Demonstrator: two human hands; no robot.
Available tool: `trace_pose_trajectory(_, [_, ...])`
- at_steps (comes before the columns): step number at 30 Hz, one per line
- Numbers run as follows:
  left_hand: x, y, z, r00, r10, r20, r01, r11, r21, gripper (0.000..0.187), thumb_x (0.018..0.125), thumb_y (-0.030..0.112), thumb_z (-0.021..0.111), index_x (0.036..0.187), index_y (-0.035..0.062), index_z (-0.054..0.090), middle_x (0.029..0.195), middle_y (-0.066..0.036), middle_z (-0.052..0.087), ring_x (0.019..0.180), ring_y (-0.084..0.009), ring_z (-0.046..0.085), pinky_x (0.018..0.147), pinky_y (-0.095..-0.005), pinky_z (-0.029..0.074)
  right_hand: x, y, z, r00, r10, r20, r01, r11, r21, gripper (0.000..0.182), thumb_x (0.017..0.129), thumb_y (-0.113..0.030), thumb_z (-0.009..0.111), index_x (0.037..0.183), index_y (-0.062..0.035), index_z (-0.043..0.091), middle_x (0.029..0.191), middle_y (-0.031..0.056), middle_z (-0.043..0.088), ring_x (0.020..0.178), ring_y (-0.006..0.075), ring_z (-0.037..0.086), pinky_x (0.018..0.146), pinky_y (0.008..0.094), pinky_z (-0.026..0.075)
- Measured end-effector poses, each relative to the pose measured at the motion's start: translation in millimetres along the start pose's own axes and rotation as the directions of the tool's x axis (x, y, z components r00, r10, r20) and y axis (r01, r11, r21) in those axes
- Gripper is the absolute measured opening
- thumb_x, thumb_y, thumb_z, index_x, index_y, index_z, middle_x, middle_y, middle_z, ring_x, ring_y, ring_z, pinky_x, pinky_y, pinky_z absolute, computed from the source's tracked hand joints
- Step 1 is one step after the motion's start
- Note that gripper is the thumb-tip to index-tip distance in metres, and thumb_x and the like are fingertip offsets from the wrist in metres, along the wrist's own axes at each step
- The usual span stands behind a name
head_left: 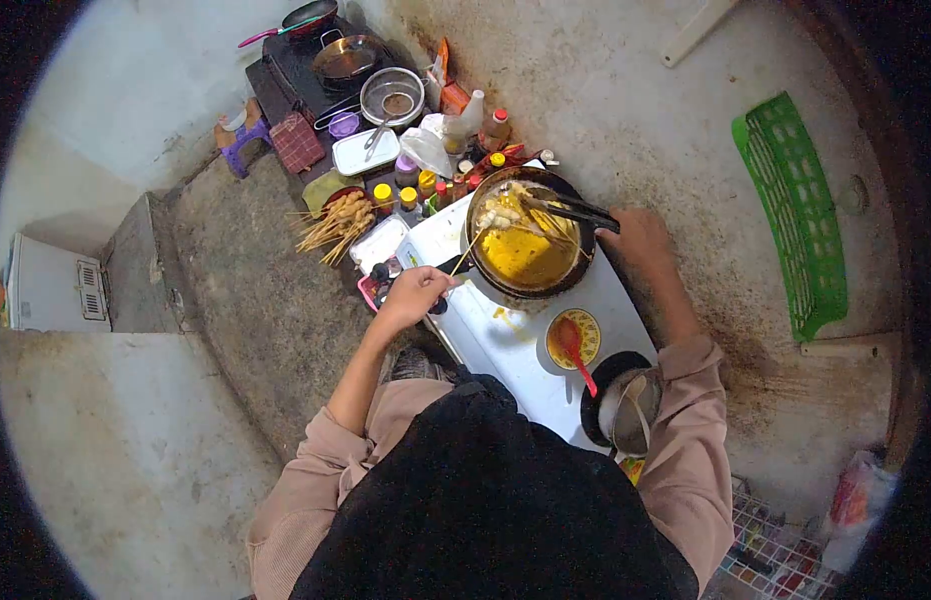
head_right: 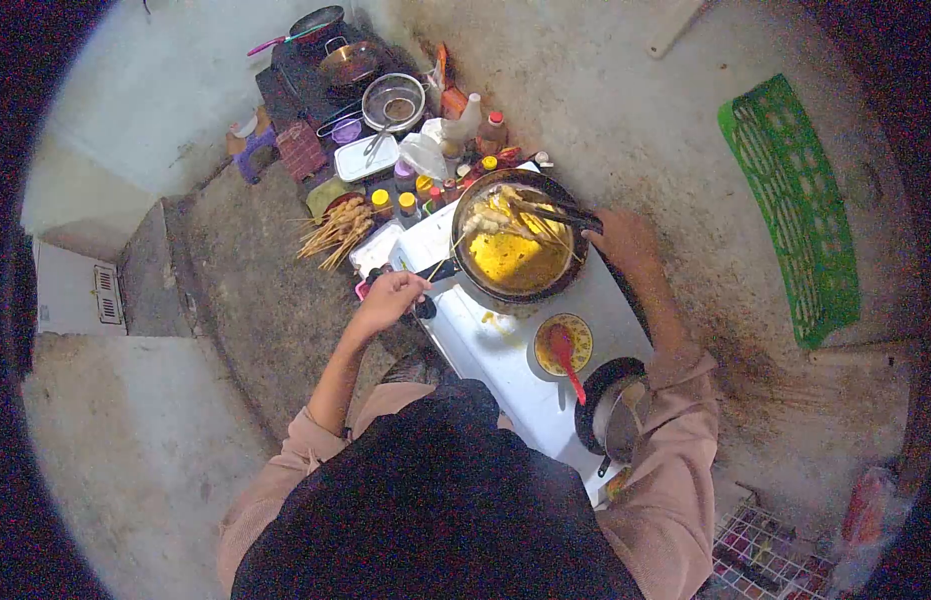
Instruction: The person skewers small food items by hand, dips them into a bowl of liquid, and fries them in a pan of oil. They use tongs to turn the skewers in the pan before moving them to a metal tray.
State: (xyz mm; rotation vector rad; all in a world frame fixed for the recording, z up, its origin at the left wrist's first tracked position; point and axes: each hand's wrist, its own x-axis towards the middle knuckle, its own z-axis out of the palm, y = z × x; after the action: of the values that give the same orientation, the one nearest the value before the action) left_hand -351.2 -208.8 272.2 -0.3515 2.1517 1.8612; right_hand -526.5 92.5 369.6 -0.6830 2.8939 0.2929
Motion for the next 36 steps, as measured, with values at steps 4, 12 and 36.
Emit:
trace_pose_trajectory(4, [0,-8,-2,1.0,0.01,-0.008,-0.01,0.999,-0.041,0.02,0.08,0.017,0.053,0.085,0.0009,0.063,0.069,-0.002,0.059,0.06,-0.0078,0.052,0.057,-0.0229,0.042,17,-1,3,0.998,-0.069,0.006,0.07,0.993,-0.09,0.039,0.076,-0.039,0.058,0.104,-0.0111,0.057,0.094,0.0115,0.06,0.088,0.0291,0.058,0.074,0.0429,0.047])
trace_pose_trajectory(12, [-5,-7,-7,0.999,0.039,-0.025,-0.038,0.999,0.007,0.023,0.081,0.017,0.049,0.088,0.0007,0.063,0.069,-0.002,0.059,0.061,-0.0085,0.052,0.057,-0.0227,0.042,21,6,2,0.985,-0.161,-0.064,0.157,0.985,-0.065,0.042,0.073,-0.039,0.061,0.106,-0.0135,0.055,0.096,0.0075,0.058,0.09,0.0271,0.057,0.075,0.0414,0.046])
trace_pose_trajectory(36, [-3,-2,-9,1.0,0.025,-0.011,-0.024,0.999,0.042,0.024,0.081,0.019,0.05,0.088,0.0007,0.063,0.067,-0.003,0.059,0.058,-0.0083,0.051,0.055,-0.0223,0.042,-19,12,25,0.982,-0.055,-0.178,0.047,0.998,-0.045,0.042,0.071,-0.036,0.064,0.107,-0.0155,0.056,0.096,0.0081,0.058,0.084,0.028,0.059,0.071,0.0404,0.047])
